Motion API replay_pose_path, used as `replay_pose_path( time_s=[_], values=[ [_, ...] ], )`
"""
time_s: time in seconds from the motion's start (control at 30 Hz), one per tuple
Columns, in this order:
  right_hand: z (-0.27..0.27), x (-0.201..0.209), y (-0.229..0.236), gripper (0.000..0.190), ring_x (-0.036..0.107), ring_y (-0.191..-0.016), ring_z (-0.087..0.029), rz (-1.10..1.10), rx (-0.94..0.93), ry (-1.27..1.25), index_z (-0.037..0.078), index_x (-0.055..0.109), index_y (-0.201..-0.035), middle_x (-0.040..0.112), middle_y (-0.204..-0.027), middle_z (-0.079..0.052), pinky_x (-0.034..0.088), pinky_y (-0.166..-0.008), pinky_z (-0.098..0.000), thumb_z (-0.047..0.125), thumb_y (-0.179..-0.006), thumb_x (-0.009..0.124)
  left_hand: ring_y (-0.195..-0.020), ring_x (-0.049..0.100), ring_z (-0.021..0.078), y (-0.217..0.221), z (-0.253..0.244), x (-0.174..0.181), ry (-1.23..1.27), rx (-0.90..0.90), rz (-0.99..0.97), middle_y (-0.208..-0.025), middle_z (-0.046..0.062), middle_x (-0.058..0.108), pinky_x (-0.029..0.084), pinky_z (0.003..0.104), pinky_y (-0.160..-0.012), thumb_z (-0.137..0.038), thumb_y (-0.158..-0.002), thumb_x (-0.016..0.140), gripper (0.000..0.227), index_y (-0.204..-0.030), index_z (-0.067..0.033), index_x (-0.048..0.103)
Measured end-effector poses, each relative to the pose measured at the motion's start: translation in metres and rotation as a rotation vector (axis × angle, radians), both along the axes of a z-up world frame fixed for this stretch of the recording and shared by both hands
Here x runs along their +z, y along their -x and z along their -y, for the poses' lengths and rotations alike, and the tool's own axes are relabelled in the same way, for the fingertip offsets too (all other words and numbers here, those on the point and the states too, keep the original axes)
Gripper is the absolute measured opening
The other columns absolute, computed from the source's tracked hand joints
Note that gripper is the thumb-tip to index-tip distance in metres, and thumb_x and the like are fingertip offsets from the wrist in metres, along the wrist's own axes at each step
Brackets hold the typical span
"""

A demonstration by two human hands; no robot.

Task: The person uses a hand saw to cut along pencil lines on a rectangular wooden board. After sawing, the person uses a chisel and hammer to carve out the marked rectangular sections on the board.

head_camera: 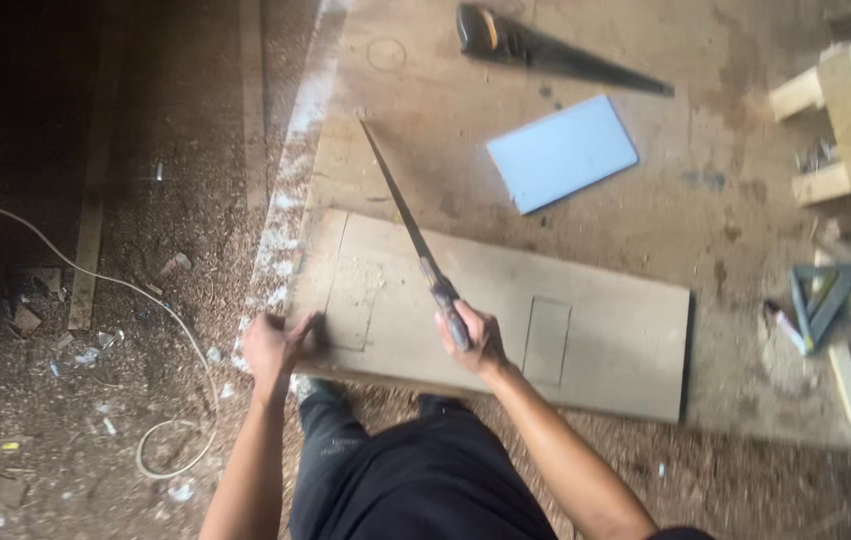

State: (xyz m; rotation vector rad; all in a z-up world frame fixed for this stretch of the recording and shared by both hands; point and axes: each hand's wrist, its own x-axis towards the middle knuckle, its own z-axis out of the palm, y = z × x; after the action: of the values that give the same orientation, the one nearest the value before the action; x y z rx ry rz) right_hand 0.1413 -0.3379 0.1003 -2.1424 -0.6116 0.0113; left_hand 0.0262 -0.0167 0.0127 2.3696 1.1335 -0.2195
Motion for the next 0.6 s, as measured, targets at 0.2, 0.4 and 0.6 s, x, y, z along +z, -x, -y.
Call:
replay_pose_path(
  time_s=[0.2, 0.4, 0.6],
  values=[
    [-0.042, -0.024, 0.042, 0.012, 0.067, -0.071, -0.033, 0.116, -0.12, 0.132, 0.004, 0.066, -0.091, 0.068, -0.077, -0.015, 0.053, -0.063, -0.0419, 0.01, -0.083, 0.073, -0.092, 0.075, 0.0282, 0.006, -0.031, 0.006, 0.279, -0.056, 0.085, -0.102, 0.016, 0.077, 0.057, 0.039, -0.087, -0.059, -0.079, 0.08, 0.061, -0.102, -0.0024, 0.074],
    [-0.057, -0.085, 0.078, 0.013, 0.069, -0.091, -0.024, 0.089, -0.239, 0.245, 0.007, 0.068, -0.107, 0.073, -0.099, -0.009, 0.056, -0.086, -0.042, 0.006, -0.094, 0.072, -0.101, 0.069, 0.0293, 0.008, -0.048, 0.002, 0.344, -0.136, 0.104, -0.126, 0.019, 0.065, 0.057, 0.044, -0.089, -0.05, -0.08, 0.08, 0.075, -0.13, 0.001, 0.057],
    [-0.007, -0.101, 0.068, 0.046, 0.064, -0.119, -0.029, 0.117, -0.282, 0.573, 0.005, 0.065, -0.113, 0.07, -0.121, -0.014, 0.025, -0.12, -0.0603, 0.012, -0.071, 0.083, -0.121, 0.057, 0.0351, 0.01, -0.045, -0.008, 0.331, -0.313, 0.178, -0.136, 0.024, 0.053, 0.05, 0.048, -0.102, -0.05, -0.081, 0.081, 0.087, -0.141, 0.0022, 0.044]
  ],
)
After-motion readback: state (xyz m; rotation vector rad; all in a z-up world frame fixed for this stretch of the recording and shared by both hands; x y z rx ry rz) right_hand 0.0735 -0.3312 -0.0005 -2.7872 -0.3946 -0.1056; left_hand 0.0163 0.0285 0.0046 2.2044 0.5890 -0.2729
